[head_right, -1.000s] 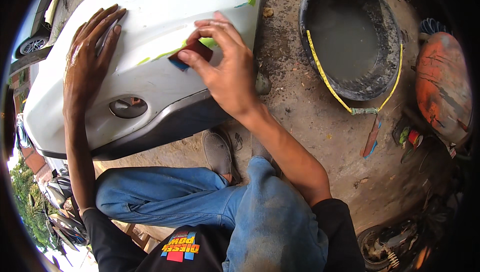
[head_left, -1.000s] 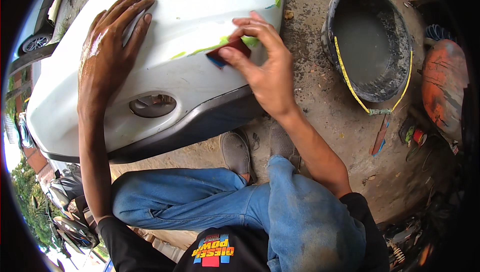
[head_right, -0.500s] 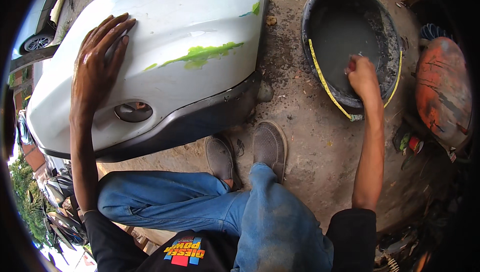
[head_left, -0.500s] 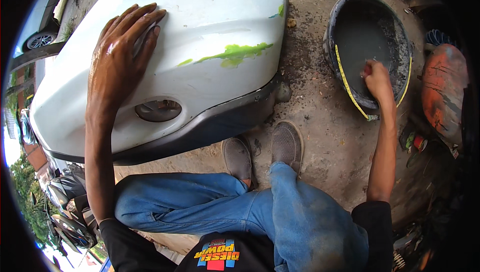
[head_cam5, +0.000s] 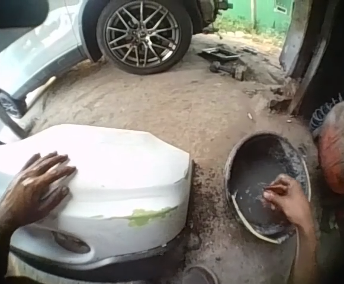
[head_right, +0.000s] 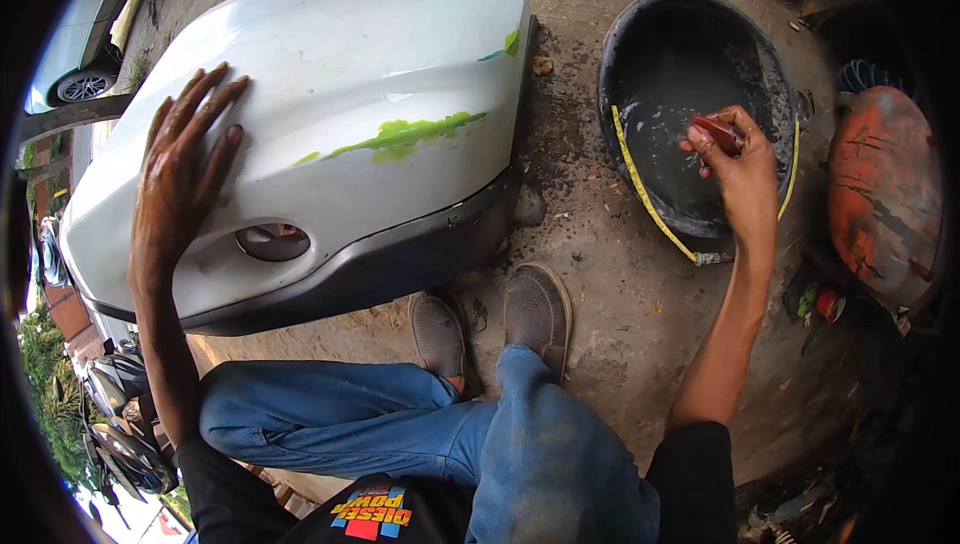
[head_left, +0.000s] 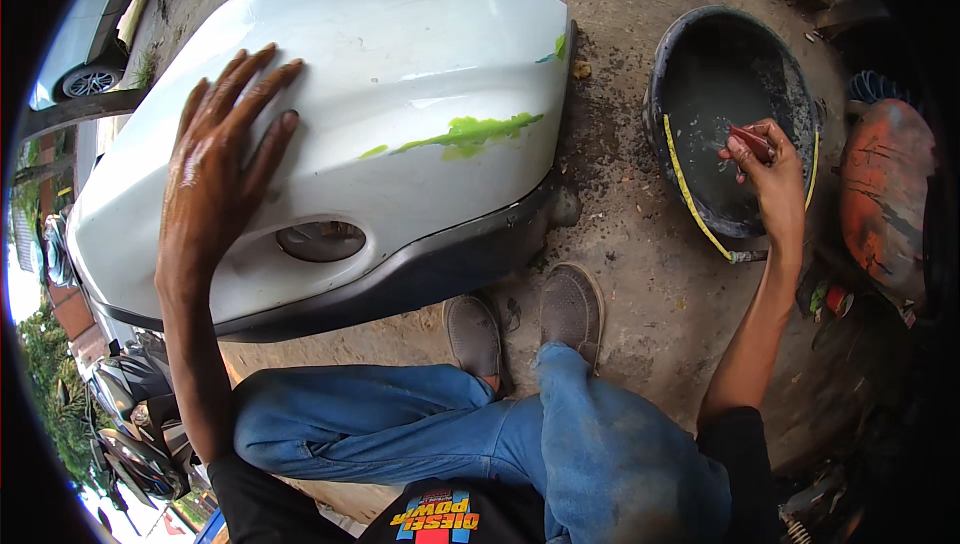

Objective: Sanding down filler material on a motorcycle fairing component using sandpaper and water.

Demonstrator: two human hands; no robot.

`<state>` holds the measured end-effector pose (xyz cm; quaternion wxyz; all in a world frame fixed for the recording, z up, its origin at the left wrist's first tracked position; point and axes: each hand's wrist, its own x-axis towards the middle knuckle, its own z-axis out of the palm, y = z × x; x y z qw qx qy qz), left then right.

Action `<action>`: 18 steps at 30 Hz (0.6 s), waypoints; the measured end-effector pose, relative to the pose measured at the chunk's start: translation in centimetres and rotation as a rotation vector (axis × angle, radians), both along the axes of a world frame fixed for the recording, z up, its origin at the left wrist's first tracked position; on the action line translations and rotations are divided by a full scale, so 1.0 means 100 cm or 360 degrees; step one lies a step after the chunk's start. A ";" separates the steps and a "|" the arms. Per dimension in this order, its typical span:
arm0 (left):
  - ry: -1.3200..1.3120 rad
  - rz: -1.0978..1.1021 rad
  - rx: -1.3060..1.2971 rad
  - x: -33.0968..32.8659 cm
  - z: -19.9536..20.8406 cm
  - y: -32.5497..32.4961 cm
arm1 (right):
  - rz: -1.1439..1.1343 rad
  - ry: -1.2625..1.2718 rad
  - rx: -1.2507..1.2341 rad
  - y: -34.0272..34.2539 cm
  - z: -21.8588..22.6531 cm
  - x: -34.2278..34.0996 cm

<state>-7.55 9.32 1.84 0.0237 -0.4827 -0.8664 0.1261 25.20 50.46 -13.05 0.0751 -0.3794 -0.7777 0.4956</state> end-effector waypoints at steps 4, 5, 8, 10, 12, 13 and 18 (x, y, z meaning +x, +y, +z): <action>0.0000 0.0357 0.0100 -0.021 0.010 -0.001 | -0.0257 0.0260 -0.0112 -0.077 0.034 -0.028; 0.0128 0.0392 0.0113 -0.026 0.015 -0.003 | -0.0216 0.0323 -0.0316 -0.096 0.036 -0.036; 0.0065 0.0495 0.0371 -0.045 0.017 -0.014 | -0.0132 0.0353 -0.0733 -0.156 0.026 -0.073; 0.0110 0.0522 0.0344 -0.044 0.016 -0.011 | 0.0058 0.0634 -0.0726 -0.183 0.000 -0.099; 0.0137 0.0520 0.0361 -0.046 0.009 -0.007 | 0.0051 0.0712 -0.0801 -0.200 -0.015 -0.109; 0.0139 0.0527 0.0354 -0.046 0.007 -0.008 | 0.0069 0.0720 -0.0858 -0.208 -0.017 -0.112; 0.0127 0.0515 0.0385 -0.046 -0.001 -0.006 | -0.0041 0.0802 -0.0762 -0.221 -0.015 -0.116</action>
